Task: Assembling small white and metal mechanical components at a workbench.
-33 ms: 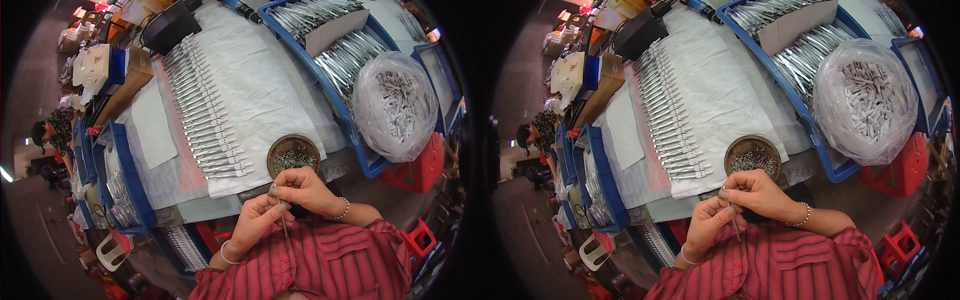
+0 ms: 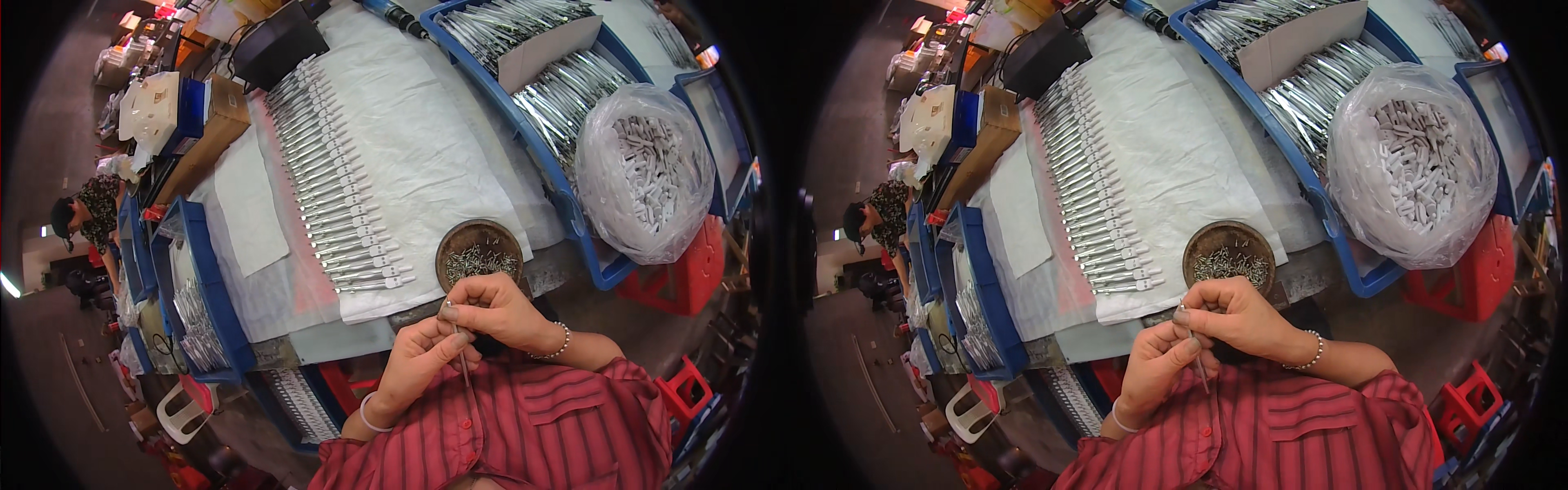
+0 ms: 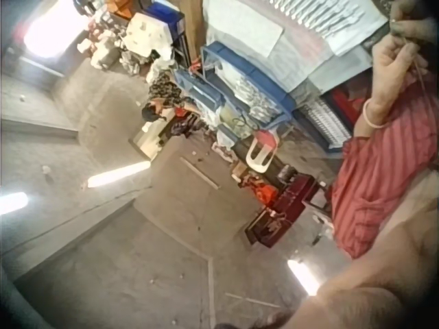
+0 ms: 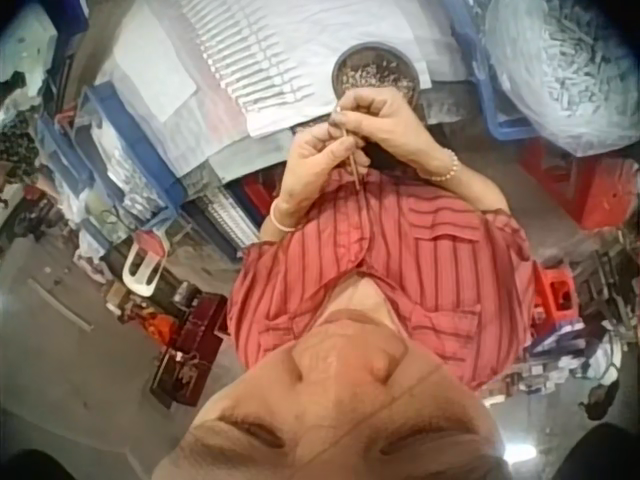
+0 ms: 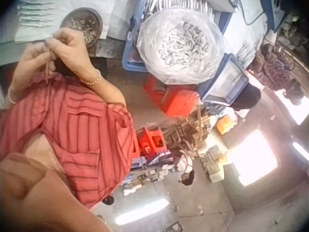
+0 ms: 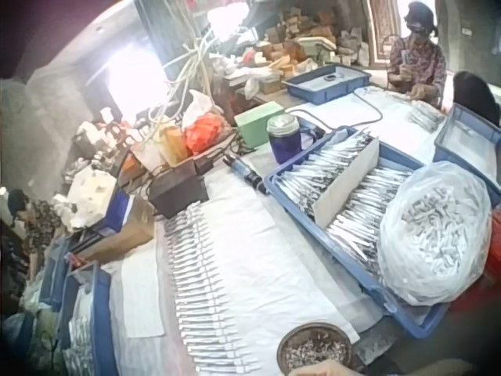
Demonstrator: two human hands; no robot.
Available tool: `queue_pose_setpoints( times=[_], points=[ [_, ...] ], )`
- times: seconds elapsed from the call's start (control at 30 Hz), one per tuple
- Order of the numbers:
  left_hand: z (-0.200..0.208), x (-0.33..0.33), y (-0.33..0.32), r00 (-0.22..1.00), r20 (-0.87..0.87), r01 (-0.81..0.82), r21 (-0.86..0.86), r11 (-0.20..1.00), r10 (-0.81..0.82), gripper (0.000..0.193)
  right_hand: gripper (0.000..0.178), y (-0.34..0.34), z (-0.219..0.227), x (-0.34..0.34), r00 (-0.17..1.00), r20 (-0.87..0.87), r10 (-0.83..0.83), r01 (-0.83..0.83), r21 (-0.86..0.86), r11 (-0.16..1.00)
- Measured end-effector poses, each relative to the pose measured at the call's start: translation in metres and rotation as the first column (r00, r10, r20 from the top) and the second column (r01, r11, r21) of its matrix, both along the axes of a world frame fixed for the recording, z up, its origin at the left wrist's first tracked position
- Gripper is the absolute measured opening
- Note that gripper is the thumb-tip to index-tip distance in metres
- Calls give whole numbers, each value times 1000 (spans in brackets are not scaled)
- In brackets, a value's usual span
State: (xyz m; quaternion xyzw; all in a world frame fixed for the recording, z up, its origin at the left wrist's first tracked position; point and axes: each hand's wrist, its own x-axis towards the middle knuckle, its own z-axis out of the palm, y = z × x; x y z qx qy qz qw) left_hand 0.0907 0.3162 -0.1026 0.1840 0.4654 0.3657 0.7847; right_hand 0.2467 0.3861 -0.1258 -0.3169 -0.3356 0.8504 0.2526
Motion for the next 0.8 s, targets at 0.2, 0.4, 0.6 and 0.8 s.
queue_pose_setpoints(
  times=[0.2,0.4,0.6,0.8],
  points=[
    [-5,-1,-4,999,36,-6,17,1000,6,17,13,-3,8,3,999,-6,-53,53,16,998],
    [-13,-14,-9,796,427,-397,-167,902,429,19,12,-11,17,16,972,-2,-234,224,296,928],
    [-25,-28,-16,781,504,-439,24,898,368,19,26,-7,45,20,978,176,113,-210,815,541],
    [-18,-47,-33,812,380,-553,256,793,443,24,12,77,107,66,747,432,-505,-212,875,435]
  ],
)
